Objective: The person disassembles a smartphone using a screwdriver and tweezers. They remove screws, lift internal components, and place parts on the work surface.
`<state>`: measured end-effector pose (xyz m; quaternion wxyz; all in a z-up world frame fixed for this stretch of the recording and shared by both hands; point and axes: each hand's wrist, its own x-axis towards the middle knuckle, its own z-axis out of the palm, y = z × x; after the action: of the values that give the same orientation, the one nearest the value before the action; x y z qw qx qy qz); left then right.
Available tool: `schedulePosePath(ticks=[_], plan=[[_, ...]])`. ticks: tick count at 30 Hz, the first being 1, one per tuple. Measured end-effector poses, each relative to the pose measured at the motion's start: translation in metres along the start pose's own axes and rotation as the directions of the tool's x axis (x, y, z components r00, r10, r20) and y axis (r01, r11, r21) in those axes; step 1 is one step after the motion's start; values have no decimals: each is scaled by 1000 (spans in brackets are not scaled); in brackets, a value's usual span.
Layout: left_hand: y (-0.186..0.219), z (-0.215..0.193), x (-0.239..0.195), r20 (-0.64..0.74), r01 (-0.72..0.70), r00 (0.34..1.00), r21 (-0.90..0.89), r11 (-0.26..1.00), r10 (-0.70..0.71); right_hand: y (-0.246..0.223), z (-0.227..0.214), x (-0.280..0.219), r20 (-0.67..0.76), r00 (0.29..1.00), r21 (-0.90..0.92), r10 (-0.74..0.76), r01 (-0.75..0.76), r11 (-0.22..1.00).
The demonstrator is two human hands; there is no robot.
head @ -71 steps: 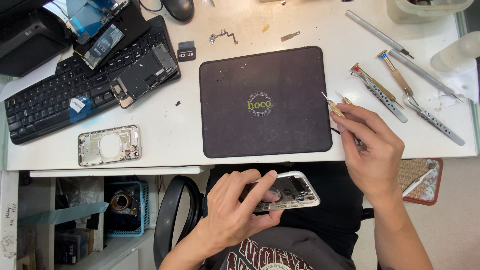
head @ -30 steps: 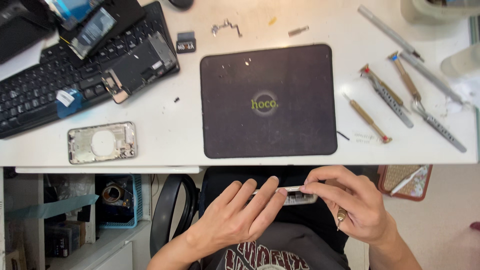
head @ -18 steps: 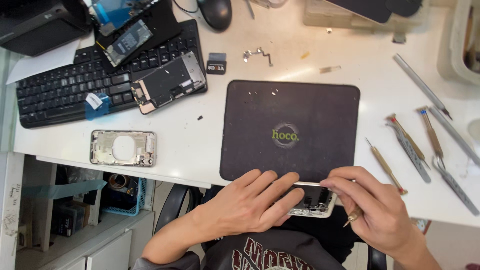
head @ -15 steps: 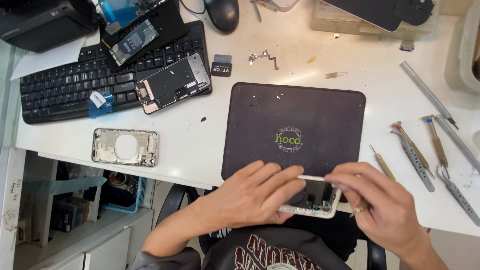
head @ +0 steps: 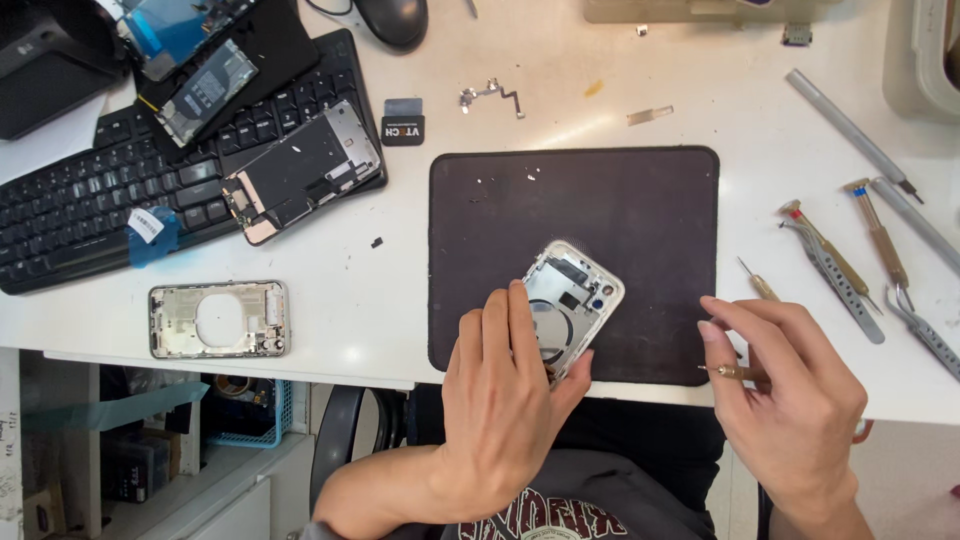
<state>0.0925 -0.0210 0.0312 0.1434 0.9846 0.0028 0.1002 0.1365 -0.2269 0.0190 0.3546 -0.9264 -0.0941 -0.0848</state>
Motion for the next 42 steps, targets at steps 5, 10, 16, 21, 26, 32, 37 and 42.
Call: schedulePosePath(ticks=[5,10,16,21,26,32,37,42], plan=[[20,11,-2,-23,144,990,137,980,-142,18,-1,-15,5,995,-187,-101,100,977],[33,13,-1,-48,140,990,272,952,-132,32,3,-19,-2,996,-147,-90,89,985],[33,14,-2,63,123,988,255,959,-143,33,9,-15,20,994,-110,-110,111,988],[18,7,-4,31,51,998,206,977,-59,28,17,-10,43,980,-10,-196,197,980],[-21,3,12,19,-310,950,-79,947,312,24,24,-4,64,966,41,-252,250,967],[-44,6,29,-28,-452,890,-178,874,454,25,28,0,67,969,101,-237,230,968],[-46,6,30,-47,-479,873,-264,837,485,23,28,0,75,974,77,-215,210,975],[-39,13,36,-51,-450,887,-318,835,459,22,28,-1,81,975,59,-207,202,978]])
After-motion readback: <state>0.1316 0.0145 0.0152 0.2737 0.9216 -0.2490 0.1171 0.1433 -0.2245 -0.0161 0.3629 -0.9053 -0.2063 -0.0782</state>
